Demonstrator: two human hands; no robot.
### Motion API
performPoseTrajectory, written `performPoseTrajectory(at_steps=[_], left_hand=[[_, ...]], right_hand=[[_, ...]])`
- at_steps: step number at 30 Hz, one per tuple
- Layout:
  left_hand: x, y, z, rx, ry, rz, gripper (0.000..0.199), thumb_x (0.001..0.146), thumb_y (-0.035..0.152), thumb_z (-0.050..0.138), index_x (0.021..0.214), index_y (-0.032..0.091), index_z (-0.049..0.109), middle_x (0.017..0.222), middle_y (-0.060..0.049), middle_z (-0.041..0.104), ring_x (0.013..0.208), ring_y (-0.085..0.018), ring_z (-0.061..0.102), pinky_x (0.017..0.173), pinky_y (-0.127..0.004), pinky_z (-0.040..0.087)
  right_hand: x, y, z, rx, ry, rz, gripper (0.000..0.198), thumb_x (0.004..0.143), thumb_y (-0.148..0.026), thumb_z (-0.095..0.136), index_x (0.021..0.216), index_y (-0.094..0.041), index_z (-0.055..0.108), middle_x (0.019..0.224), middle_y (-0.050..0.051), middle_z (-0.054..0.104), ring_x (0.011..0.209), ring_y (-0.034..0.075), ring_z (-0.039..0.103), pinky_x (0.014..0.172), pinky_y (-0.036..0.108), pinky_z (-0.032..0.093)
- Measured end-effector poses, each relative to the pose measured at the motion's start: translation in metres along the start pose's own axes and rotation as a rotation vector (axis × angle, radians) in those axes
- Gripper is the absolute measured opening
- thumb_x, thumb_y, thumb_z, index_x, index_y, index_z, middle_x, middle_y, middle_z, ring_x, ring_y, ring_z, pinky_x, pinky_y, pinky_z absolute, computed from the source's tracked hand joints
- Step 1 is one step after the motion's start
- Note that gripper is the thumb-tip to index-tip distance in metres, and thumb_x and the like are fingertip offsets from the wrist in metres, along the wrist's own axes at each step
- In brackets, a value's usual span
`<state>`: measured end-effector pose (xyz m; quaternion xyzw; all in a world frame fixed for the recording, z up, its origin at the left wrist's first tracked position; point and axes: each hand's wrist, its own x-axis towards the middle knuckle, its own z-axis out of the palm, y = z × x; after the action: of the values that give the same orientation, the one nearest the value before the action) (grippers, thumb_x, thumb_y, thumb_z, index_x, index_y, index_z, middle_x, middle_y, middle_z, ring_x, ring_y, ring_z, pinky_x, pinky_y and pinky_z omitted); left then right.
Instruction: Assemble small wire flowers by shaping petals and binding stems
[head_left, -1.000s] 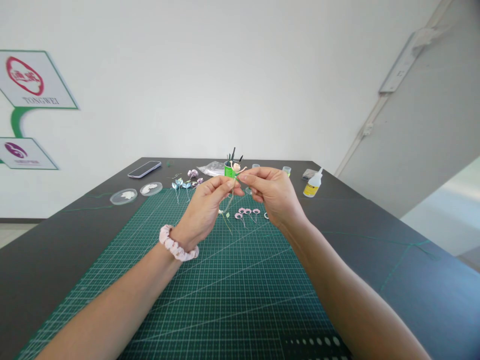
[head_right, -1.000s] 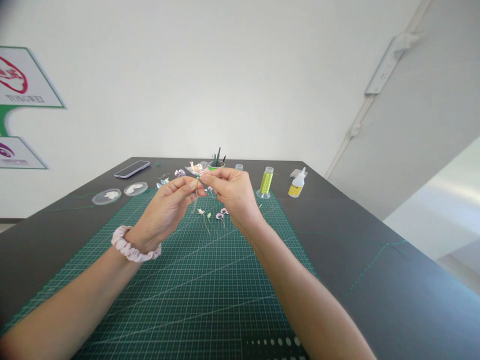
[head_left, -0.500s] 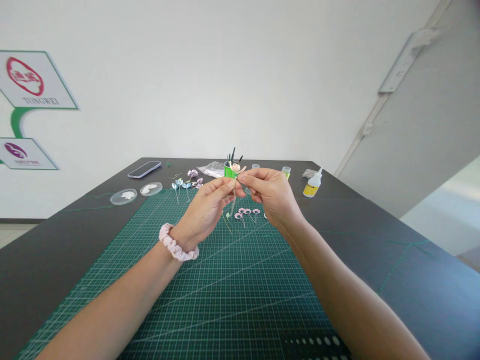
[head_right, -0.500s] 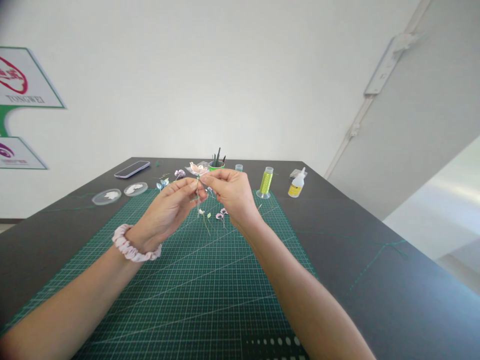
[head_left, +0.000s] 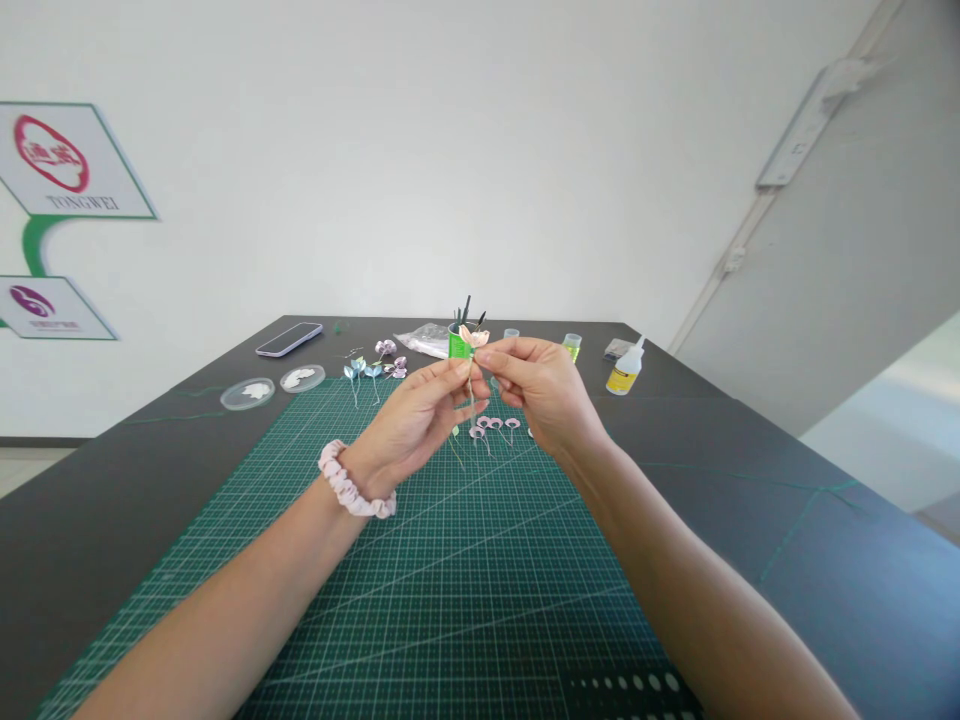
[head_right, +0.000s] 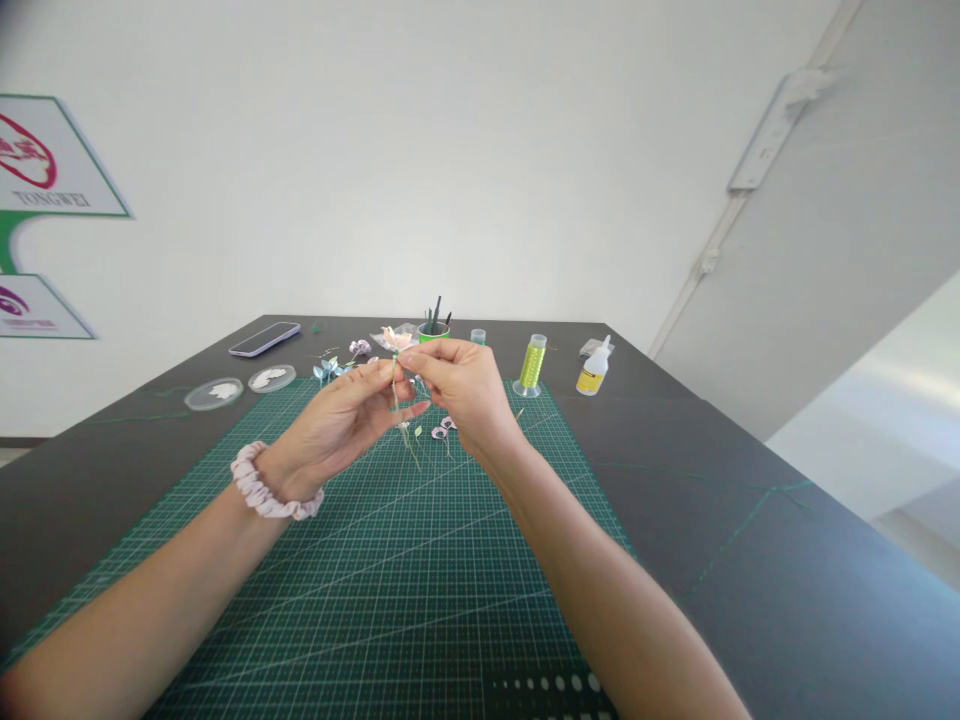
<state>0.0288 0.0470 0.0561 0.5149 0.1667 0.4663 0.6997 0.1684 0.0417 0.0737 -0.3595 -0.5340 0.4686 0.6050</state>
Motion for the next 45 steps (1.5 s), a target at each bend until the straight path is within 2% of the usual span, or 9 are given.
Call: performPoseTrajectory(at_steps=[9, 16, 20, 25, 28, 31, 34, 39, 45], left_hand=[[-0.001, 0.000, -0.006, -0.131, -0.092, -0.087, 0.023, 0.085, 0.029, 0.065, 0.068, 0.014, 0.067, 0.069, 0.001, 0.058, 0.075, -0.012, 0.058, 0.084, -0.034, 0.051], [0.001, -0.001, -0.006, -0.153, -0.091, -0.122, 0.022, 0.086, 0.028, 0.064, 0.069, 0.013, 0.067, 0.069, 0.000, 0.057, 0.077, -0.012, 0.058, 0.082, -0.032, 0.052], [0.000, 0.001, -0.004, -0.132, -0.085, -0.123, 0.024, 0.085, 0.028, 0.064, 0.066, 0.014, 0.066, 0.069, 0.000, 0.058, 0.077, -0.012, 0.058, 0.083, -0.032, 0.052], [-0.001, 0.005, -0.001, 0.033, 0.027, -0.046, 0.017, 0.083, 0.030, 0.065, 0.072, 0.018, 0.071, 0.075, -0.002, 0.066, 0.078, -0.014, 0.060, 0.084, -0.033, 0.049], [-0.001, 0.006, 0.002, 0.243, 0.129, 0.086, 0.015, 0.082, 0.031, 0.065, 0.075, 0.020, 0.073, 0.078, -0.002, 0.068, 0.081, -0.014, 0.060, 0.085, -0.031, 0.046], [-0.001, 0.007, 0.004, 0.416, 0.264, 0.225, 0.007, 0.075, 0.027, 0.071, 0.075, 0.020, 0.071, 0.078, -0.001, 0.069, 0.082, -0.014, 0.061, 0.085, -0.031, 0.046], [-0.001, 0.007, 0.006, 0.522, 0.362, 0.287, 0.009, 0.072, 0.026, 0.074, 0.076, 0.019, 0.069, 0.080, 0.000, 0.069, 0.080, -0.014, 0.061, 0.083, -0.032, 0.046], [-0.001, 0.008, 0.007, 0.570, 0.357, 0.290, 0.009, 0.073, 0.027, 0.073, 0.073, 0.019, 0.069, 0.076, -0.001, 0.069, 0.076, -0.014, 0.061, 0.078, -0.032, 0.047], [-0.002, 0.009, 0.010, 0.533, 0.379, 0.249, 0.009, 0.069, 0.024, 0.074, 0.072, 0.018, 0.068, 0.073, 0.000, 0.067, 0.072, -0.013, 0.059, 0.073, -0.030, 0.046]], right_hand=[[-0.001, 0.002, 0.000, 0.077, -0.072, 0.018, 0.010, 0.065, -0.027, 0.072, 0.060, -0.019, 0.070, 0.044, -0.005, 0.045, 0.043, 0.006, 0.032, 0.040, 0.025, 0.016], [-0.001, 0.003, 0.001, 0.072, -0.082, 0.004, 0.011, 0.067, -0.028, 0.071, 0.062, -0.019, 0.069, 0.043, -0.005, 0.049, 0.040, 0.005, 0.033, 0.040, 0.025, 0.017], [-0.002, 0.003, 0.001, 0.084, -0.091, -0.020, 0.012, 0.068, -0.028, 0.070, 0.061, -0.018, 0.067, 0.048, -0.004, 0.057, 0.040, 0.005, 0.035, 0.039, 0.024, 0.018], [-0.002, 0.002, 0.002, 0.088, -0.055, -0.068, 0.011, 0.068, -0.024, 0.068, 0.059, -0.018, 0.066, 0.048, -0.004, 0.057, 0.040, 0.004, 0.032, 0.038, 0.023, 0.018], [-0.002, 0.001, 0.003, 0.076, 0.015, -0.070, 0.009, 0.066, -0.023, 0.069, 0.060, -0.017, 0.066, 0.049, -0.004, 0.057, 0.039, 0.003, 0.032, 0.037, 0.022, 0.018], [-0.003, -0.001, 0.006, 0.037, 0.053, -0.097, 0.008, 0.066, -0.021, 0.069, 0.060, -0.017, 0.067, 0.052, -0.003, 0.061, 0.040, 0.003, 0.037, 0.037, 0.022, 0.023], [-0.004, -0.003, 0.010, 0.021, 0.093, -0.119, 0.008, 0.066, -0.017, 0.068, 0.058, -0.017, 0.067, 0.054, -0.003, 0.062, 0.042, 0.003, 0.040, 0.040, 0.021, 0.030], [-0.005, -0.005, 0.013, 0.022, 0.101, -0.096, 0.009, 0.066, -0.014, 0.068, 0.058, -0.017, 0.066, 0.048, -0.005, 0.058, 0.044, 0.005, 0.045, 0.045, 0.022, 0.038], [-0.006, -0.004, 0.013, -0.007, 0.124, -0.095, 0.008, 0.067, -0.014, 0.067, 0.060, -0.017, 0.065, 0.049, -0.005, 0.057, 0.044, 0.006, 0.046, 0.045, 0.022, 0.038]])
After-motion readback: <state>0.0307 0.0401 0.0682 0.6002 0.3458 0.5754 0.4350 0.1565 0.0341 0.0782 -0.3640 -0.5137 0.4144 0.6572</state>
